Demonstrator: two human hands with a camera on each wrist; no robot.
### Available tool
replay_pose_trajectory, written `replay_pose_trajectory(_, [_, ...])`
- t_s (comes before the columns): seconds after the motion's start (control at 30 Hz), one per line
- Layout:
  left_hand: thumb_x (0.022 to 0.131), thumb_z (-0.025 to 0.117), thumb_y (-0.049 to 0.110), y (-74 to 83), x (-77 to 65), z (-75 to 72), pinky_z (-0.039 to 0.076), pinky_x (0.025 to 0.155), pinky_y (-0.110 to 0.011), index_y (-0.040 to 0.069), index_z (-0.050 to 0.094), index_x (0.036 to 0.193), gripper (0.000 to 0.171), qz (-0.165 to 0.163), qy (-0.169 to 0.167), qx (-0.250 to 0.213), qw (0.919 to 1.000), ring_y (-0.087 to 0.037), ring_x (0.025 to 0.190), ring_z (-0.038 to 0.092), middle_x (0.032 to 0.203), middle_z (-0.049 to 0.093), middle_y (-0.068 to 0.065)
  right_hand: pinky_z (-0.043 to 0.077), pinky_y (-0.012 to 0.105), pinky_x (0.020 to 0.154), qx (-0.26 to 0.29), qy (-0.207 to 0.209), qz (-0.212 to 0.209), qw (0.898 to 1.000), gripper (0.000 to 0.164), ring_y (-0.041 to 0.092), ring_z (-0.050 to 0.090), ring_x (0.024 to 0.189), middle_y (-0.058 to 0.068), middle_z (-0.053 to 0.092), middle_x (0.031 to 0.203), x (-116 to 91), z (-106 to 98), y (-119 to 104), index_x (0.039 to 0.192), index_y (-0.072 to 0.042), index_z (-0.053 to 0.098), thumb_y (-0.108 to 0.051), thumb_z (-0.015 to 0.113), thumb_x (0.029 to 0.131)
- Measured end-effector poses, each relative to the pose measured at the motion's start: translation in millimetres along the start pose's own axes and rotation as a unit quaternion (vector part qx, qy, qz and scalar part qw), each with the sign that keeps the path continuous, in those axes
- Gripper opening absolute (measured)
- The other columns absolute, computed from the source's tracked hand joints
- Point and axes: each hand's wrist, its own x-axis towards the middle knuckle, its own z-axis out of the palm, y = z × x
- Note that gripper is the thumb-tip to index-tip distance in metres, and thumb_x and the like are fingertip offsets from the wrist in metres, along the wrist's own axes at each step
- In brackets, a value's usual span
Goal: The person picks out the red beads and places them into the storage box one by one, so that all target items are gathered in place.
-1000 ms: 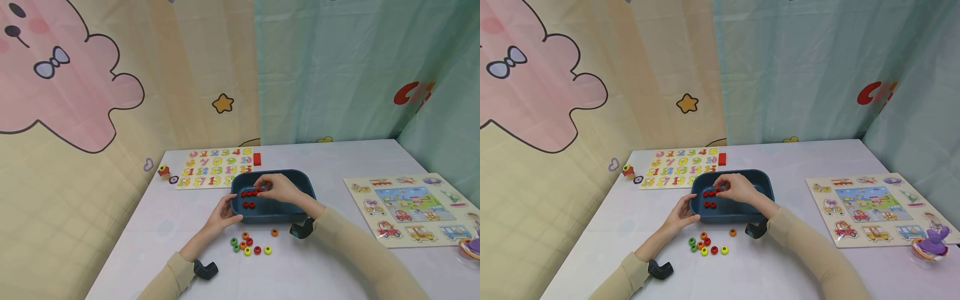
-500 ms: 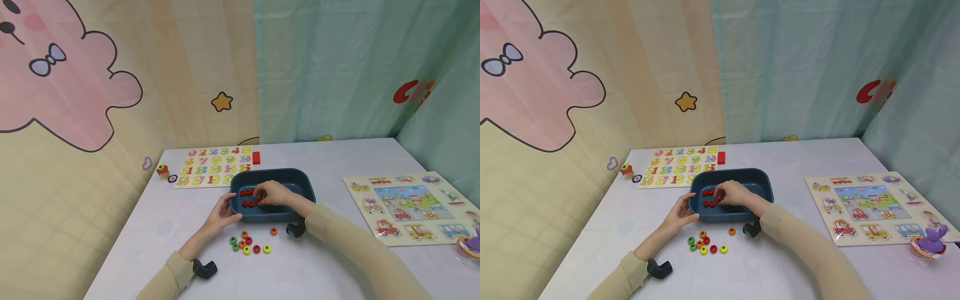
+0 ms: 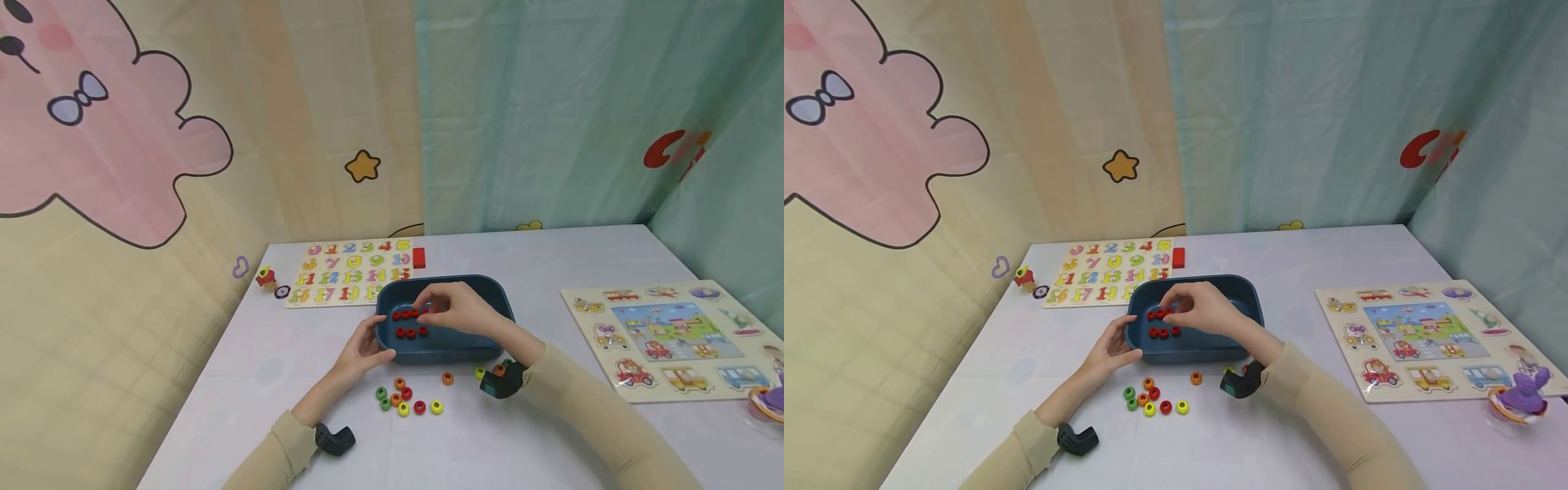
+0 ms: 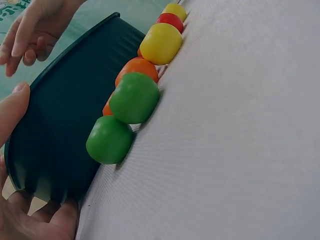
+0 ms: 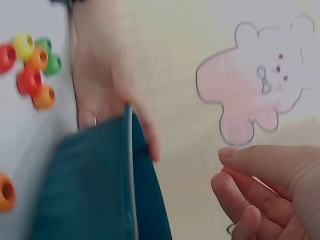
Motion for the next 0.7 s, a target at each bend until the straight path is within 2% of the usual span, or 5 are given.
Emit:
replay_pose_trajectory(0.17, [0.082,0.064,0.006,3.6,-0.8,1.1,0.027,0.102,-0.036,0.004,0.027,0.136,0.065,0.006,-0.001,0.004,1.0,-0.027,0.131,0.021,0.145,0.018,-0.014,0.046,0.023,0.05,0.023,-0.033,-0.033,0.999,0.015,0.007,0.052,0.06,-0.014,0.06,0.081,-20,12,-21,0.093,-0.021,0.063,-0.027,0.067,0.08])
replay_pose_trajectory(0.27, [0.082,0.062,0.004,3.6,-0.7,1.0,0.025,0.103,-0.039,0.001,0.025,0.136,0.065,0.018,-0.005,0.004,0.9998,-0.03,0.131,0.02,0.145,0.018,-0.017,0.047,0.022,0.049,0.038,-0.067,-0.032,0.997,0.014,0.005,0.053,0.058,-0.014,0.061,0.08,-30,25,-27,0.093,-0.023,0.063,-0.024,0.068,0.08])
replay_pose_trajectory(0.4, [0.082,0.063,0.006,3.4,-1.3,1.0,0.025,0.103,-0.04,0.0,0.026,0.135,0.066,0.026,-0.007,0.003,0.9996,-0.032,0.13,0.021,0.144,0.02,-0.018,0.048,0.02,0.05,0.045,-0.099,-0.023,0.994,0.016,0.002,0.054,0.059,-0.015,0.06,0.079,-40,43,-27,0.094,-0.018,0.064,-0.018,0.069,0.079])
replay_pose_trajectory(0.47, [0.082,0.064,0.007,3.4,-1.6,1.0,0.025,0.103,-0.04,0.0,0.025,0.135,0.066,0.028,-0.01,0.003,0.9996,-0.032,0.13,0.022,0.143,0.02,-0.018,0.048,0.019,0.055,0.036,-0.104,-0.018,0.994,0.016,0.0,0.054,0.064,-0.015,0.061,0.081,-44,52,-25,0.094,-0.016,0.065,-0.02,0.069,0.079])
replay_pose_trajectory(0.7, [0.082,0.065,0.009,2.0,-1.4,0.1,0.025,0.102,-0.042,0.001,0.023,0.136,0.069,0.025,-0.019,-0.007,0.9995,-0.032,0.13,0.021,0.144,0.017,-0.018,0.046,0.016,0.05,0.003,-0.102,0.001,0.995,0.017,-0.004,0.052,0.059,-0.013,0.062,0.087,-52,74,-16,0.094,-0.02,0.065,-0.028,0.068,0.079])
